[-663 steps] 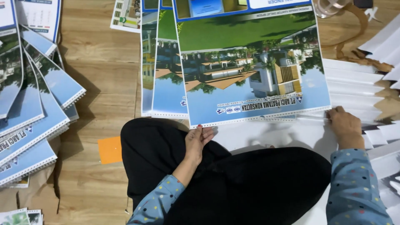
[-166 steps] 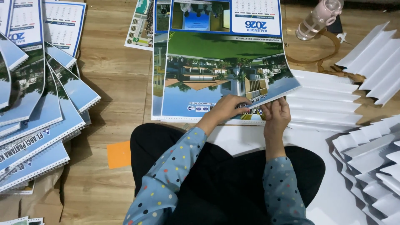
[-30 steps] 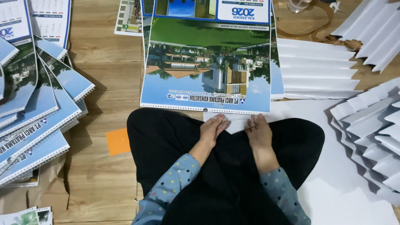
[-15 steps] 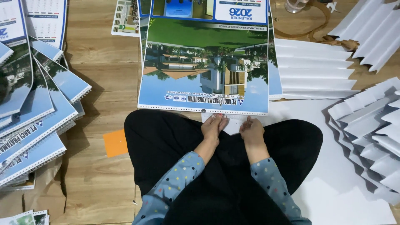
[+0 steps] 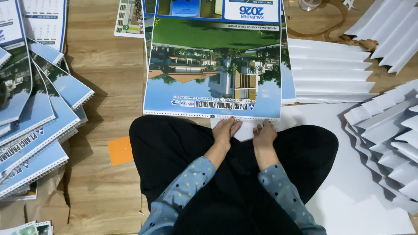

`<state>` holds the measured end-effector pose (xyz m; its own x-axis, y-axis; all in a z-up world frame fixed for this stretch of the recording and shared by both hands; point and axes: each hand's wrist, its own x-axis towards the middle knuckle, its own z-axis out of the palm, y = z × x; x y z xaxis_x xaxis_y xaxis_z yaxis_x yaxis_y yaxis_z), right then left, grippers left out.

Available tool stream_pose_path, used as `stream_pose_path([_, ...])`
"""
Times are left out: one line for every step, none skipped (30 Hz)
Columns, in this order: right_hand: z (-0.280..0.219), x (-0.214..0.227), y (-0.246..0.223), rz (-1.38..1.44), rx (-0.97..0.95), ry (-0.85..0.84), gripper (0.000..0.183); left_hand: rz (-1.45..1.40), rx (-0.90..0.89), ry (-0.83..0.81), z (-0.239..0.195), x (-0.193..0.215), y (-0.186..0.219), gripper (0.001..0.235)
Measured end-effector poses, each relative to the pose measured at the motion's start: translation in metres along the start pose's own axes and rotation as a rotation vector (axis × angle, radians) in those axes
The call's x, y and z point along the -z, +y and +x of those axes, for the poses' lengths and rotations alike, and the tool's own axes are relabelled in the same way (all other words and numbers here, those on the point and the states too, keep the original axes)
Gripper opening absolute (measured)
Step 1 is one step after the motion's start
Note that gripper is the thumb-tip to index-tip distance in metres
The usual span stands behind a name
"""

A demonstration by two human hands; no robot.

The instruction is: Aligning and stacking printed calendar pages for the year 2026 in preparation for binding.

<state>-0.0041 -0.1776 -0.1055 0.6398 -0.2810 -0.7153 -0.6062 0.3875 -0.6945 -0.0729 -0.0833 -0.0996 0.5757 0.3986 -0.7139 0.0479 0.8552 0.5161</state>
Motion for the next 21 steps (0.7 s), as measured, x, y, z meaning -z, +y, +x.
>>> stream_pose_path([-0.002, 0.000, -0.001, 0.000, -0.001, 0.001, 0.036, 0.001, 0.000, 0.001, -0.001, 0.001, 0.000, 0.023])
stream_pose_path([-0.004, 0.001, -0.002, -0.008, 0.009, -0.016, 0.045, -0.014, 0.012, -0.009, -0.002, 0.001, 0.000, 0.023])
stream_pose_path([-0.006, 0.001, -0.002, -0.016, 0.019, -0.034, 0.053, -0.029, 0.024, -0.018, -0.002, 0.002, 0.000, 0.022])
stream_pose_path([-0.004, 0.001, -0.001, -0.016, 0.018, -0.034, 0.053, -0.028, 0.024, -0.017, 0.001, 0.004, 0.000, 0.022])
stream_pose_path([-0.002, 0.002, 0.000, -0.015, 0.022, -0.039, 0.053, -0.018, 0.022, -0.028, 0.004, 0.006, -0.001, 0.021])
stream_pose_path([0.000, 0.002, 0.001, -0.014, 0.026, -0.045, 0.053, -0.008, 0.020, -0.040, 0.007, 0.008, -0.002, 0.019])
stream_pose_path([-0.004, 0.003, 0.000, -0.012, 0.027, -0.045, 0.053, -0.008, 0.019, -0.041, 0.005, 0.007, 0.001, 0.019])
stream_pose_path([-0.008, 0.003, -0.002, -0.025, 0.037, -0.058, 0.055, -0.004, 0.027, -0.049, 0.004, 0.006, 0.003, 0.020])
stream_pose_path([-0.012, 0.003, -0.003, -0.038, 0.046, -0.072, 0.057, 0.000, 0.035, -0.057, 0.002, 0.006, 0.006, 0.021])
stream_pose_path([-0.012, 0.003, -0.003, -0.037, 0.046, -0.072, 0.057, 0.001, 0.034, -0.058, 0.001, 0.006, 0.006, 0.021])
stream_pose_path([-0.013, 0.003, -0.004, -0.042, 0.045, -0.080, 0.057, 0.002, 0.030, -0.057, 0.001, 0.006, 0.007, 0.021])
stream_pose_path([-0.014, 0.003, -0.004, -0.047, 0.045, -0.088, 0.058, 0.003, 0.026, -0.057, 0.001, 0.005, 0.007, 0.021])
stream_pose_path([-0.012, 0.004, -0.004, -0.046, 0.046, -0.085, 0.058, 0.005, 0.029, -0.059, 0.003, 0.007, 0.007, 0.021])
stream_pose_path([-0.011, 0.004, -0.003, -0.037, 0.033, -0.094, 0.059, 0.044, 0.024, -0.074, 0.004, 0.008, 0.008, 0.024])
stream_pose_path([-0.009, 0.004, -0.003, -0.030, 0.022, -0.103, 0.059, 0.082, 0.018, -0.089, 0.006, 0.009, 0.008, 0.028])
stream_pose_path([-0.011, 0.004, -0.005, -0.029, 0.023, -0.101, 0.059, 0.083, 0.021, -0.091, 0.002, 0.008, 0.010, 0.028])
stream_pose_path([-0.013, 0.003, -0.006, -0.033, 0.011, -0.105, 0.053, 0.100, 0.017, -0.089, -0.001, 0.006, 0.013, 0.028])
stream_pose_path([-0.015, 0.002, -0.008, -0.038, 0.000, -0.110, 0.047, 0.116, 0.014, -0.087, -0.004, 0.005, 0.016, 0.028])
stream_pose_path([-0.015, 0.002, -0.008, -0.037, -0.001, -0.109, 0.047, 0.117, 0.015, -0.087, -0.003, 0.005, 0.015, 0.028])
stream_pose_path([-0.014, 0.001, -0.008, -0.033, -0.010, -0.114, 0.046, 0.120, 0.006, -0.092, -0.002, 0.006, 0.014, 0.029])
stream_pose_path([-0.014, 0.001, -0.008, -0.030, -0.019, -0.118, 0.046, 0.122, -0.002, -0.098, -0.001, 0.007, 0.013, 0.030])
